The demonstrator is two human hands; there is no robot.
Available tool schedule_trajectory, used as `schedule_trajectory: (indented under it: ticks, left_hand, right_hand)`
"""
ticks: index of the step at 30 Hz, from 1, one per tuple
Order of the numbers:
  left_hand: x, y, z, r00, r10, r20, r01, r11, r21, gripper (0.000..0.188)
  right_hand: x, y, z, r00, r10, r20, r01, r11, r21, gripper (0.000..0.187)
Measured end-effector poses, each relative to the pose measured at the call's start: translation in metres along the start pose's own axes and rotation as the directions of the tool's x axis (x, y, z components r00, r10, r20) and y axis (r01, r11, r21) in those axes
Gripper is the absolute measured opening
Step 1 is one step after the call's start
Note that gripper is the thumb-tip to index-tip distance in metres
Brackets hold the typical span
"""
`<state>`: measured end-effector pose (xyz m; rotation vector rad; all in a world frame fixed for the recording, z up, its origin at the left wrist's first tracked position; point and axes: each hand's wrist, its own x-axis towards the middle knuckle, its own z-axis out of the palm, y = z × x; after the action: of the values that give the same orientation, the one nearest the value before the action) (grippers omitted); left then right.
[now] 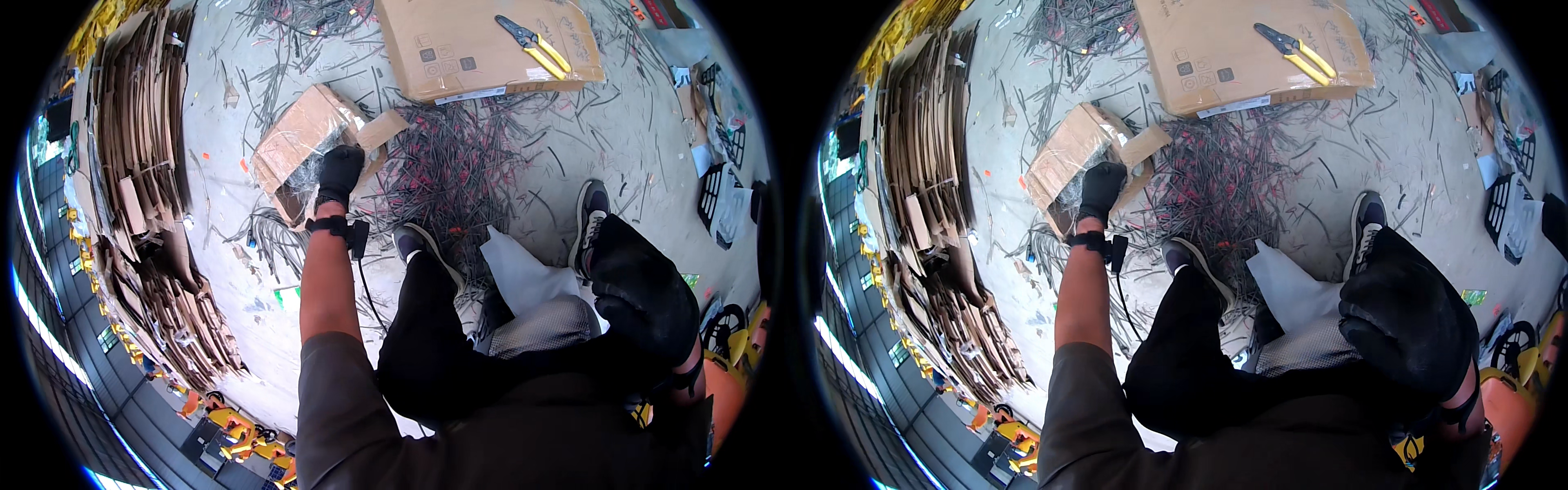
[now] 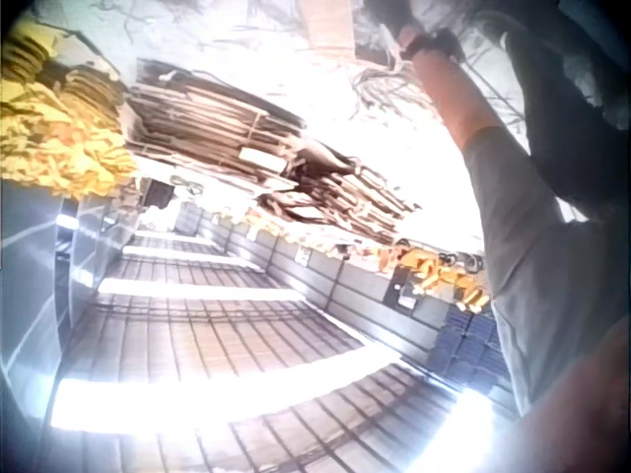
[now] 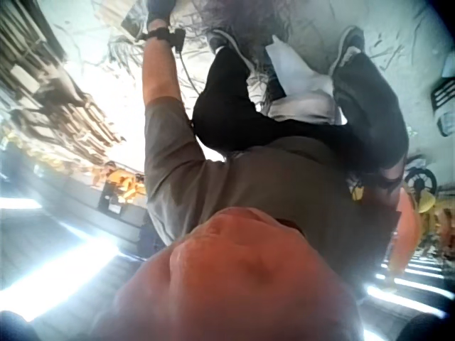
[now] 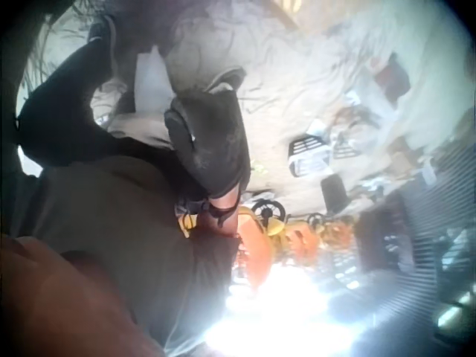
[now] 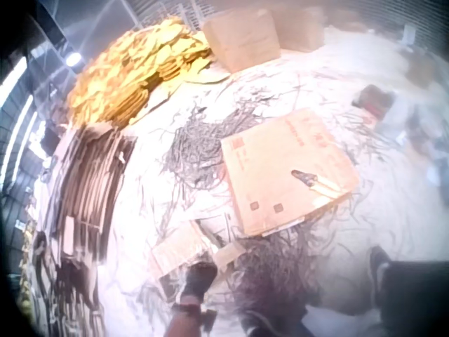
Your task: The person sits on the floor and uses yellow-handled wire strippers to strip the insulation from black wires. They repeatedly pick up wires, strip them, and drop the pieces onto a pile on the floor.
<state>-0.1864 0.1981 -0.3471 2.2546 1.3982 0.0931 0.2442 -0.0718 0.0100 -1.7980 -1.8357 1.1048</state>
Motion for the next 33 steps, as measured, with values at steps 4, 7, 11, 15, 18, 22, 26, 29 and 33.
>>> schedule_trajectory:
  ticks: [4,7,11,15,18,22,26,29,33]
  left_hand:
    - [-0.001,0.032,0.001,0.968,-0.245,0.063,0.251,0.9,-0.358,0.022]
    - [-0.01,0.034,-0.007,0.974,-0.224,-0.032,0.192,0.896,-0.401,0.021]
    - [-0.012,0.072,-0.034,0.946,-0.229,-0.228,0.123,0.907,-0.403,0.022]
    - [-0.02,0.046,-0.043,0.907,-0.091,-0.41,-0.006,0.973,-0.229,0.026]
    - [-0.025,0.031,-0.051,0.878,-0.007,-0.479,-0.01,0.999,-0.033,0.022]
    - [-0.03,0.07,-0.088,0.895,-0.441,-0.061,0.425,0.887,-0.182,0.029]
    - [-0.047,0.021,-0.065,0.966,-0.244,-0.089,0.203,0.923,-0.327,0.037]
    - [-0.05,0.034,-0.056,0.967,-0.146,-0.21,0.093,0.966,-0.242,0.037]
    - [-0.053,0.026,-0.055,0.95,-0.087,-0.299,0.069,0.995,-0.068,0.037]
  right_hand:
    - [0.002,0.0,0.002,1.0,0.006,-0.008,-0.006,1.0,-0.013,0.021]
    - [0.003,-0.002,0.002,0.998,-0.049,-0.027,0.048,0.998,-0.044,0.02]
    - [0.005,0.003,0.004,0.998,-0.058,0.008,0.058,0.998,0.012,0.018]
    - [0.005,0.006,0.005,0.992,-0.116,0.047,0.116,0.993,0.013,0.014]
    - [0.006,0.005,0.003,0.99,-0.128,0.058,0.128,0.992,0.003,0.011]
    - [0.004,0.011,0.002,0.987,-0.156,0.048,0.155,0.988,0.021,0.011]
    - [0.005,0.014,0.004,0.979,-0.194,0.067,0.192,0.981,0.031,0.011]
    - [0.003,0.015,0.004,0.98,-0.19,0.056,0.189,0.982,0.03,0.011]
    - [0.004,0.016,0.005,0.98,-0.186,0.065,0.185,0.983,0.012,0.011]
